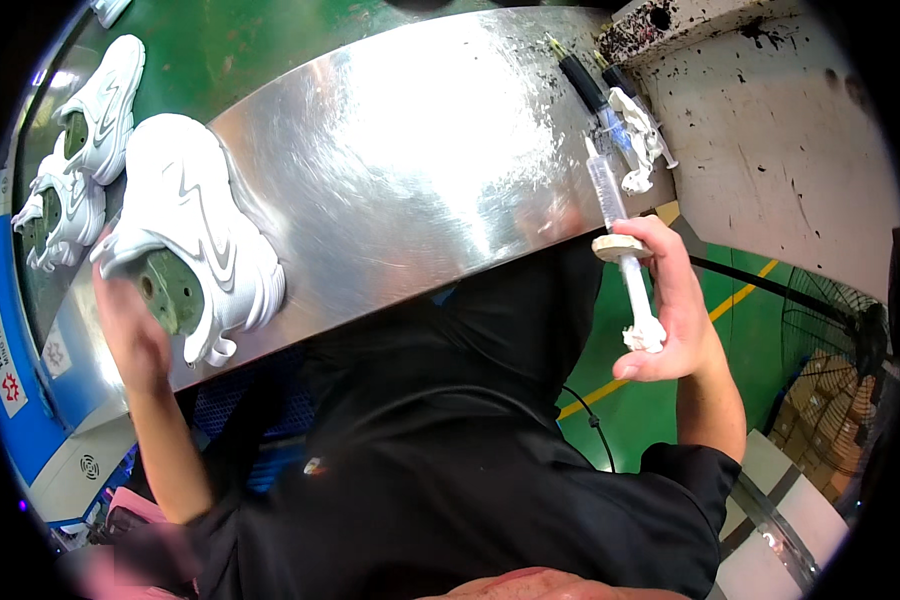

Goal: The person repeatedly picks up white sneakers from a metal table and uses a syringe to inject a clear liquid into the shoe's upper near the sole. After each injection, the shoe is placed back on the table. The process is repeated for multiple shoes.

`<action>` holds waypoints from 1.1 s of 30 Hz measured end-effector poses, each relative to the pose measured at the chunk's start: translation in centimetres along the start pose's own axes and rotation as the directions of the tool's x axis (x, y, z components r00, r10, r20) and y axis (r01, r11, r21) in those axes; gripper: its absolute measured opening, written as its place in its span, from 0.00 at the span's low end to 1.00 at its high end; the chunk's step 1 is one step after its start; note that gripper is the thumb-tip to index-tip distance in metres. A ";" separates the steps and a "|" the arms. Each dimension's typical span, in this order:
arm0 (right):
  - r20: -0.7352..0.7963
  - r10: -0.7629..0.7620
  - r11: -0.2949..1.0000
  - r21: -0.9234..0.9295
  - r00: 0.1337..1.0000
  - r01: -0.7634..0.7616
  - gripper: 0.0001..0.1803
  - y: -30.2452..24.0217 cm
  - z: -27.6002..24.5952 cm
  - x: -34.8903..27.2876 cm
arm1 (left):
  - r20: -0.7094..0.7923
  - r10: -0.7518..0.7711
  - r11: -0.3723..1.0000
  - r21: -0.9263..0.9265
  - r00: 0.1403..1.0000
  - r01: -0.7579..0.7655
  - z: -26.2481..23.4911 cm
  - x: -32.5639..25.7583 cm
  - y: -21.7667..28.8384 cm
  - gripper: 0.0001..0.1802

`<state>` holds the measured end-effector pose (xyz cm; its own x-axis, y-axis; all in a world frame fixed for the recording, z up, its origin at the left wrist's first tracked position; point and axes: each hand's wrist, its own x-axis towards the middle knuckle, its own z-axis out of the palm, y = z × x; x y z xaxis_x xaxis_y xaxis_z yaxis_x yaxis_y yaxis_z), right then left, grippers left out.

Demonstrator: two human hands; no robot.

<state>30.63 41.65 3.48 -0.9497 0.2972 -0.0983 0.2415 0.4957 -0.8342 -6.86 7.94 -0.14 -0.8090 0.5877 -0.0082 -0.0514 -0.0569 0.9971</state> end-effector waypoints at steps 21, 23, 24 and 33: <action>-0.063 -0.293 0.746 0.609 0.954 0.269 0.61 -6.3 5.4 3.7 | 0.237 0.164 0.777 -0.629 0.958 0.023 5.7 5.7 0.2 0.21; -0.083 -0.238 0.602 0.769 0.968 0.214 0.61 -8.0 5.6 5.3 | 0.197 0.068 0.781 -0.620 0.978 0.071 7.4 5.1 1.1 0.25; -0.101 -0.249 0.558 0.798 0.963 0.228 0.58 -8.7 5.8 6.2 | 0.313 0.073 0.759 -0.633 0.947 0.151 7.1 5.2 1.4 0.27; -0.067 -0.394 0.266 0.946 0.917 0.184 0.49 -15.4 7.6 12.2 | 0.385 0.192 0.762 -0.638 0.903 0.110 6.9 3.8 2.0 0.37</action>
<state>13.76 31.44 11.02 -0.9524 0.1323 0.2747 -0.2987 -0.5858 -0.7534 -6.02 15.64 2.35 -0.5149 0.8302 0.2136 -0.5016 -0.4938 0.7103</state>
